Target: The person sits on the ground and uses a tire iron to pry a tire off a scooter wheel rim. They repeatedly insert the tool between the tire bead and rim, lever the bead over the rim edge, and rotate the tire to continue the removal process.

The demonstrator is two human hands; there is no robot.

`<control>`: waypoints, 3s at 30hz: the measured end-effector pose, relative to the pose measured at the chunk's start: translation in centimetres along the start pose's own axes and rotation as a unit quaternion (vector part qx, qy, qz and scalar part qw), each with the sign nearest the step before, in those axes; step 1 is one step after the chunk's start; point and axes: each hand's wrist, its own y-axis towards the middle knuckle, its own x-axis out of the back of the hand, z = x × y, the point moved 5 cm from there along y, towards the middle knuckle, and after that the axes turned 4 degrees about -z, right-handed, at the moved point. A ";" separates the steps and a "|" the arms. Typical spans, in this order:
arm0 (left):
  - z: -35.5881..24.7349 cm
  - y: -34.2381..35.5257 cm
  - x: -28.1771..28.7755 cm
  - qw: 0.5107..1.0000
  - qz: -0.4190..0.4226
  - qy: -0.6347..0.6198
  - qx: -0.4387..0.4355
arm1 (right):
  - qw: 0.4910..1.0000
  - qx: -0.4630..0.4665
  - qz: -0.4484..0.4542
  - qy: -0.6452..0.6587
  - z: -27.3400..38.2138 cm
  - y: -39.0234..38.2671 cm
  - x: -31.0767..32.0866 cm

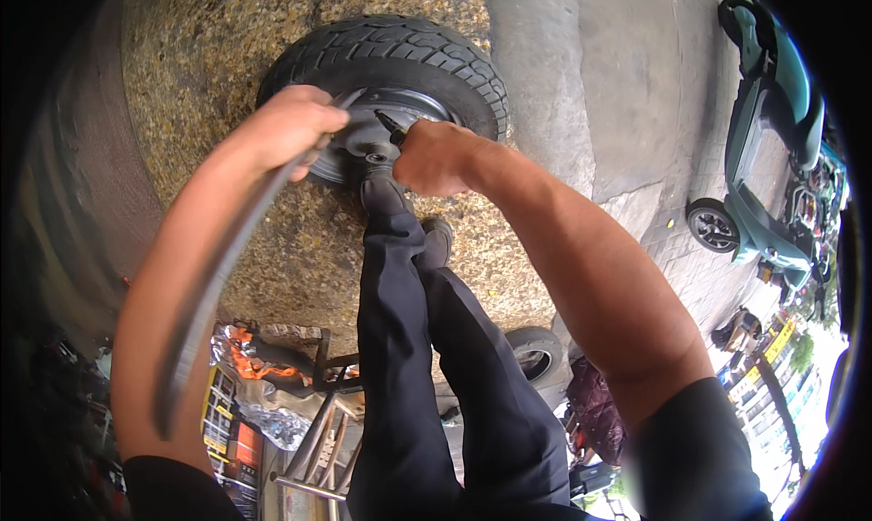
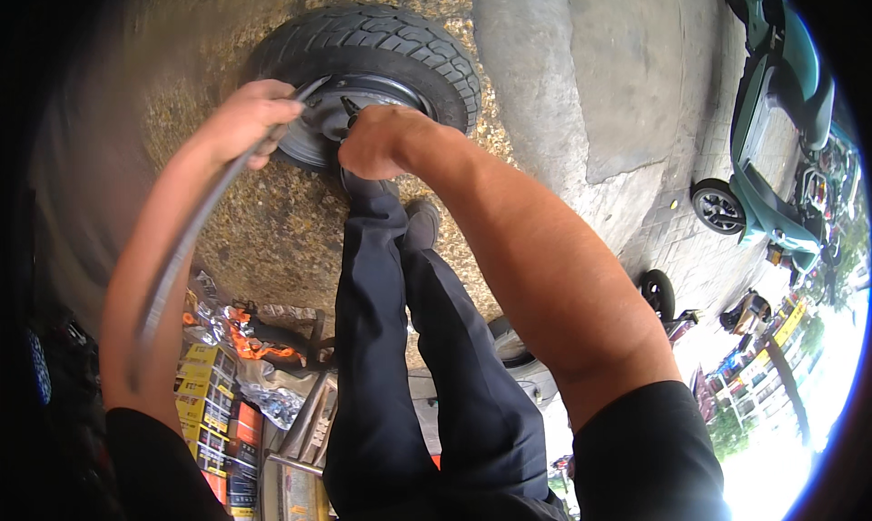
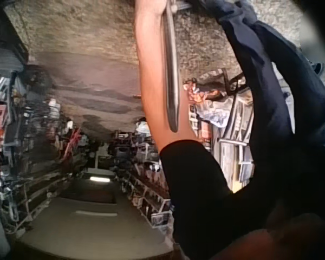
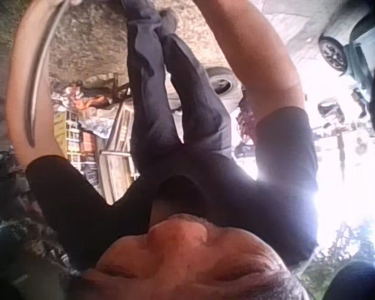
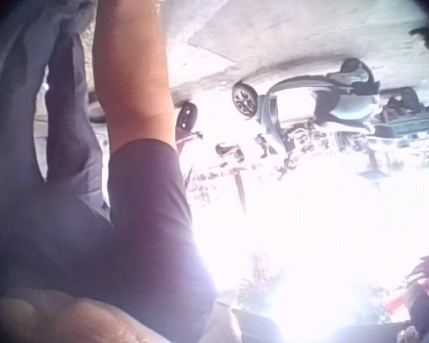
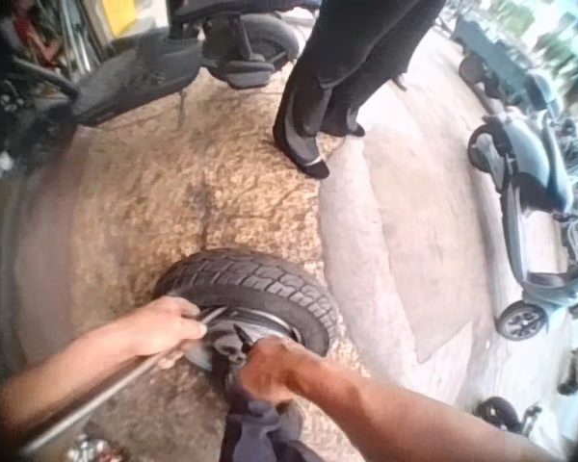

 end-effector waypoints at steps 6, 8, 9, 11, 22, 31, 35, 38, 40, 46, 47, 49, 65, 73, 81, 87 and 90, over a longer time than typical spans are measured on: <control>-4.2 -5.8 4.9 0.875 0.165 -0.444 -0.097 | 0.948 -0.198 -0.043 0.247 -2.2 0.6 -1.0; -4.1 -7.0 6.6 0.844 0.134 -0.494 -0.161 | 0.957 -0.183 -0.040 0.222 -2.3 0.3 -0.4; -3.1 -7.6 6.8 0.827 0.105 -0.520 -0.183 | 0.994 -0.069 -0.014 0.084 -1.5 0.2 0.0; 0.4 -8.3 6.3 0.820 0.001 -0.549 -0.161 | 0.992 -0.071 -0.005 0.104 -1.8 -0.4 0.7; 17.9 -7.0 0.8 0.809 -0.266 -0.515 0.095 | 0.885 -0.279 -0.096 0.360 -10.7 4.7 3.6; 25.4 1.0 4.8 0.873 -0.383 -0.274 0.129 | 0.800 -0.216 -0.136 0.543 -11.5 5.3 -4.7; 25.9 1.7 5.8 0.906 -0.385 -0.132 0.119 | 0.714 -0.309 -0.143 0.612 -9.5 0.0 -14.0; 26.1 2.2 8.6 0.906 -0.408 0.004 0.115 | 0.659 -0.420 -0.159 0.604 -8.8 -3.1 -21.1; 26.4 2.7 11.4 0.890 -0.433 0.101 0.100 | 0.668 -0.462 -0.154 0.563 -8.6 -4.2 -25.6; 30.1 4.3 17.1 0.854 -0.427 0.270 0.124 | 0.704 -0.501 -0.043 0.502 -5.9 -5.6 -36.1; 30.9 4.6 17.2 0.853 -0.398 0.300 0.157 | 0.721 -0.508 -0.009 0.472 -5.4 -5.7 -37.1; 31.6 5.1 16.3 0.849 -0.349 0.325 0.228 | 0.731 -0.520 0.016 0.443 -5.2 -5.4 -38.0; 13.5 25.3 8.4 0.909 -0.188 -0.369 -0.048 | 0.385 -0.286 -0.476 0.737 -25.2 8.8 -19.4; 10.3 16.3 6.6 0.896 -0.258 -0.347 -0.103 | 0.383 -0.277 -0.447 0.759 -23.1 6.5 -20.3; -5.9 5.7 -4.8 0.847 -0.343 -0.021 -0.406 | 0.324 -0.236 -0.502 0.767 -14.7 -4.4 -14.1; -11.8 -1.0 -22.8 0.777 -0.213 0.072 -0.588 | 0.181 -0.008 -0.599 0.780 -12.4 -18.1 -12.8; -8.0 -3.5 -29.7 0.817 -0.075 0.047 -0.570 | 0.053 -0.163 -0.627 0.760 -12.7 -21.0 -21.4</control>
